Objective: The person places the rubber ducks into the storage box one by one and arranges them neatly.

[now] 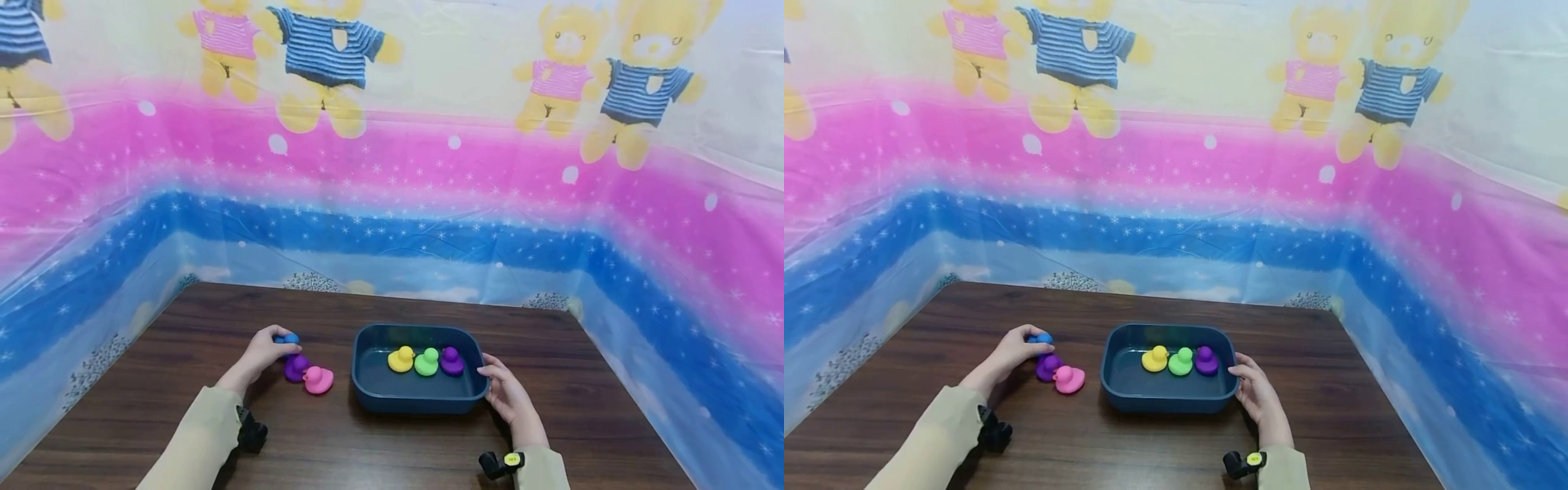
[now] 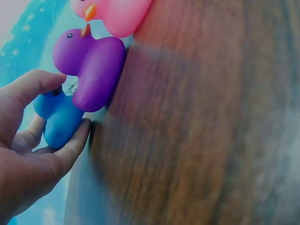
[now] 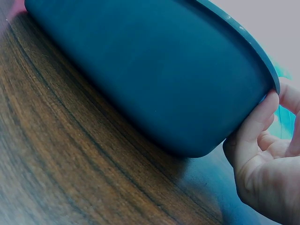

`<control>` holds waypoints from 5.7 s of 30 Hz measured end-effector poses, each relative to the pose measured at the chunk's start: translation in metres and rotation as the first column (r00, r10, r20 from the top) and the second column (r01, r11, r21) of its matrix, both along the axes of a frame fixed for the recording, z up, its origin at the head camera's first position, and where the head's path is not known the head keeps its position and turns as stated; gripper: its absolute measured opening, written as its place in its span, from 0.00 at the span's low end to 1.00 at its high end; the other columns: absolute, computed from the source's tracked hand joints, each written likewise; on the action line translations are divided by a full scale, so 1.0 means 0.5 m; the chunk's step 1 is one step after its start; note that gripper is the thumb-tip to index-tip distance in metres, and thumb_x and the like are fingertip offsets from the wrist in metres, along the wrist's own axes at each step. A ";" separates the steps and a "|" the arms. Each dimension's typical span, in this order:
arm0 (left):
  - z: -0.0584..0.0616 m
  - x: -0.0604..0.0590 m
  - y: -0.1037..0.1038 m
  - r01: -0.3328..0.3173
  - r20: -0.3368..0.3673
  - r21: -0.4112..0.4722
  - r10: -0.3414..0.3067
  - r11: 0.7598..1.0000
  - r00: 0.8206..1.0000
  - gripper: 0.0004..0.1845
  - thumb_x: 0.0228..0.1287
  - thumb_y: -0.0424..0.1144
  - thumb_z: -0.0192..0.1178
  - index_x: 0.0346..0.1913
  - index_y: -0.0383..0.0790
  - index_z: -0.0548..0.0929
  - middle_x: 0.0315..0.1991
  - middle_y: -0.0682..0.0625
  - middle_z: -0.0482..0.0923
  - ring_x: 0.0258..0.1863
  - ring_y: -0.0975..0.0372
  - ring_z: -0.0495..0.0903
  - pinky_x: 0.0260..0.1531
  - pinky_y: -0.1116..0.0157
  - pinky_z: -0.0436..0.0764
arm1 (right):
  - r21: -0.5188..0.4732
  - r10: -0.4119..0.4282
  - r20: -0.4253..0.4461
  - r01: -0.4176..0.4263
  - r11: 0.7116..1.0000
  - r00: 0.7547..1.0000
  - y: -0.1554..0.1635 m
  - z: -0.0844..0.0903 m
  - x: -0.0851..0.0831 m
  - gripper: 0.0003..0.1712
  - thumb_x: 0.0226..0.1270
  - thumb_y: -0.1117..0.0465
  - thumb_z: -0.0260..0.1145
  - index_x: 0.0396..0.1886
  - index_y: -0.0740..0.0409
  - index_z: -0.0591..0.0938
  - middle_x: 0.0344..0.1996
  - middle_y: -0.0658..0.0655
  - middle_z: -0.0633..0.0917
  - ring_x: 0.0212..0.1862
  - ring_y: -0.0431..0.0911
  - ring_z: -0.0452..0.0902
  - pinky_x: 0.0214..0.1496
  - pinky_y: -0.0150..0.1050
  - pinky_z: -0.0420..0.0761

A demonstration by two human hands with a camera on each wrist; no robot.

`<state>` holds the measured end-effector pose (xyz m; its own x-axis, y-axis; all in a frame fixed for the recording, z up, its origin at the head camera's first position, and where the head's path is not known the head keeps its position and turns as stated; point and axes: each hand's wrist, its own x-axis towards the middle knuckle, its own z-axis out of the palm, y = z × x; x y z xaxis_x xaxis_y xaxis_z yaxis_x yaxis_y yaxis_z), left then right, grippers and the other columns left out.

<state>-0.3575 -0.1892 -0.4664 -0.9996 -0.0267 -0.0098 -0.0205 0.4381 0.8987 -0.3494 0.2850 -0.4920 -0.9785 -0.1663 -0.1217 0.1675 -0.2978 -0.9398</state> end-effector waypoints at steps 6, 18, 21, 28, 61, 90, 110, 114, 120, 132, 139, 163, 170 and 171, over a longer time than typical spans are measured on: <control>0.007 0.007 -0.008 -0.026 0.078 0.113 0.017 0.993 0.997 0.25 0.64 0.36 0.63 0.58 0.24 0.70 0.57 0.30 0.69 0.53 0.48 0.76 0.50 0.60 0.81 | -0.024 0.119 -0.150 -0.124 0.992 0.982 0.019 -0.029 -0.011 0.17 0.67 0.58 0.62 0.53 0.46 0.70 0.40 0.42 0.80 0.36 0.30 0.79 0.39 0.24 0.79; 0.038 0.007 0.000 -0.067 0.169 0.317 0.013 0.946 0.986 0.40 0.71 0.43 0.58 0.72 0.23 0.52 0.71 0.25 0.52 0.70 0.40 0.61 0.67 0.51 0.68 | -0.044 -0.016 0.042 0.018 0.999 0.999 -0.008 0.024 0.014 0.18 0.70 0.71 0.48 0.55 0.52 0.66 0.36 0.47 0.78 0.30 0.34 0.77 0.33 0.25 0.77; 0.053 0.005 0.018 -0.048 0.149 0.375 -0.009 0.926 0.989 0.39 0.71 0.43 0.58 0.72 0.23 0.52 0.71 0.27 0.52 0.70 0.41 0.62 0.67 0.53 0.69 | -0.053 -0.016 0.046 0.018 0.998 0.999 -0.010 0.032 0.020 0.17 0.69 0.71 0.48 0.54 0.52 0.67 0.35 0.47 0.78 0.29 0.34 0.77 0.32 0.25 0.78; 0.092 -0.002 0.085 0.014 0.088 0.434 -0.058 0.901 0.994 0.35 0.71 0.42 0.58 0.70 0.24 0.57 0.68 0.31 0.57 0.66 0.45 0.69 0.67 0.53 0.68 | -0.050 -0.026 0.035 0.028 0.998 0.999 -0.006 0.019 0.012 0.16 0.70 0.71 0.47 0.53 0.51 0.68 0.35 0.46 0.78 0.30 0.34 0.76 0.33 0.25 0.77; 0.078 0.037 0.481 0.297 0.067 0.368 -0.344 0.881 0.937 0.23 0.62 0.40 0.68 0.55 0.31 0.77 0.56 0.39 0.75 0.51 0.52 0.80 0.56 0.50 0.79 | -0.065 -0.029 0.078 0.034 0.997 0.997 -0.004 0.008 -0.003 0.17 0.72 0.71 0.47 0.55 0.53 0.66 0.36 0.47 0.78 0.29 0.35 0.76 0.31 0.25 0.77; 0.050 0.035 0.555 0.482 0.081 -0.117 -0.475 0.868 0.876 0.14 0.57 0.38 0.72 0.44 0.34 0.86 0.39 0.49 0.83 0.36 0.61 0.74 0.49 0.58 0.81 | -0.040 -0.031 0.052 0.033 0.999 0.998 0.001 0.006 -0.001 0.17 0.72 0.70 0.48 0.57 0.52 0.65 0.39 0.47 0.79 0.33 0.34 0.78 0.36 0.25 0.79; 0.103 0.040 0.474 0.578 0.053 -0.255 -0.586 0.775 0.809 0.20 0.63 0.44 0.66 0.55 0.38 0.82 0.58 0.45 0.78 0.48 0.57 0.76 0.52 0.56 0.79 | -0.060 -0.044 0.073 0.048 0.997 0.996 -0.005 0.013 0.003 0.17 0.72 0.71 0.47 0.56 0.52 0.66 0.35 0.47 0.78 0.30 0.34 0.77 0.34 0.24 0.78; 0.118 0.030 0.418 0.607 0.016 -0.229 -0.621 0.761 0.784 0.22 0.65 0.42 0.64 0.59 0.35 0.79 0.61 0.41 0.76 0.59 0.49 0.75 0.54 0.53 0.79 | -0.071 -0.042 0.081 0.048 0.996 0.996 -0.004 0.011 0.000 0.16 0.72 0.71 0.47 0.55 0.51 0.66 0.33 0.47 0.77 0.29 0.34 0.75 0.32 0.24 0.77; 0.133 0.017 0.322 0.556 -0.020 -0.173 -0.567 0.813 0.823 0.21 0.68 0.40 0.62 0.60 0.34 0.78 0.61 0.38 0.74 0.63 0.43 0.72 0.58 0.49 0.76 | -0.064 -0.029 0.072 0.034 0.997 0.997 -0.003 0.011 0.002 0.17 0.72 0.70 0.48 0.56 0.51 0.66 0.36 0.46 0.78 0.31 0.34 0.76 0.35 0.25 0.78; 0.106 0.012 0.165 0.354 -0.131 -0.078 -0.362 0.932 0.923 0.22 0.68 0.41 0.62 0.62 0.37 0.77 0.64 0.38 0.73 0.67 0.43 0.66 0.62 0.44 0.70 | -0.072 -0.041 0.078 0.047 0.996 0.996 -0.010 0.012 0.004 0.17 0.71 0.71 0.47 0.57 0.53 0.65 0.34 0.47 0.79 0.30 0.35 0.77 0.34 0.25 0.79; 0.087 0.021 0.087 0.241 -0.157 -0.040 -0.245 0.970 0.957 0.25 0.68 0.44 0.61 0.64 0.36 0.74 0.66 0.35 0.70 0.70 0.41 0.60 0.65 0.39 0.63 | -0.066 -0.060 0.059 0.064 0.996 0.996 -0.010 0.011 0.008 0.15 0.72 0.71 0.47 0.53 0.52 0.68 0.34 0.47 0.79 0.29 0.34 0.77 0.33 0.25 0.79; 0.006 0.046 -0.036 0.442 0.002 0.002 -0.442 0.897 0.897 0.36 0.68 0.43 0.61 0.73 0.32 0.60 0.73 0.29 0.55 0.73 0.36 0.51 0.67 0.38 0.58 | -0.078 -0.058 0.077 0.064 0.995 0.995 -0.011 0.010 0.006 0.16 0.71 0.71 0.47 0.55 0.52 0.67 0.34 0.47 0.79 0.29 0.34 0.77 0.33 0.25 0.79; -0.004 0.050 -0.032 0.454 0.056 -0.020 -0.452 0.891 0.890 0.34 0.66 0.42 0.63 0.72 0.36 0.65 0.73 0.30 0.54 0.70 0.36 0.56 0.64 0.39 0.62 | -0.081 -0.031 0.039 0.034 0.996 0.999 -0.010 0.013 0.009 0.15 0.71 0.71 0.47 0.52 0.51 0.68 0.34 0.47 0.79 0.29 0.34 0.77 0.33 0.24 0.78; -0.005 0.050 -0.032 0.453 0.055 -0.025 -0.451 0.891 0.891 0.34 0.66 0.42 0.63 0.71 0.35 0.65 0.73 0.30 0.55 0.70 0.36 0.57 0.64 0.39 0.62 | -0.079 -0.031 0.040 0.034 0.996 0.999 -0.010 0.012 0.008 0.15 0.71 0.71 0.47 0.52 0.51 0.68 0.34 0.47 0.79 0.29 0.34 0.77 0.33 0.24 0.78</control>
<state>-0.3325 -0.2051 -0.4690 -0.9020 0.4269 -0.0640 0.1465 0.4422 0.8849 -0.3452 0.2802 -0.4860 -0.9783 -0.1454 -0.1473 0.1925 -0.3773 -0.9059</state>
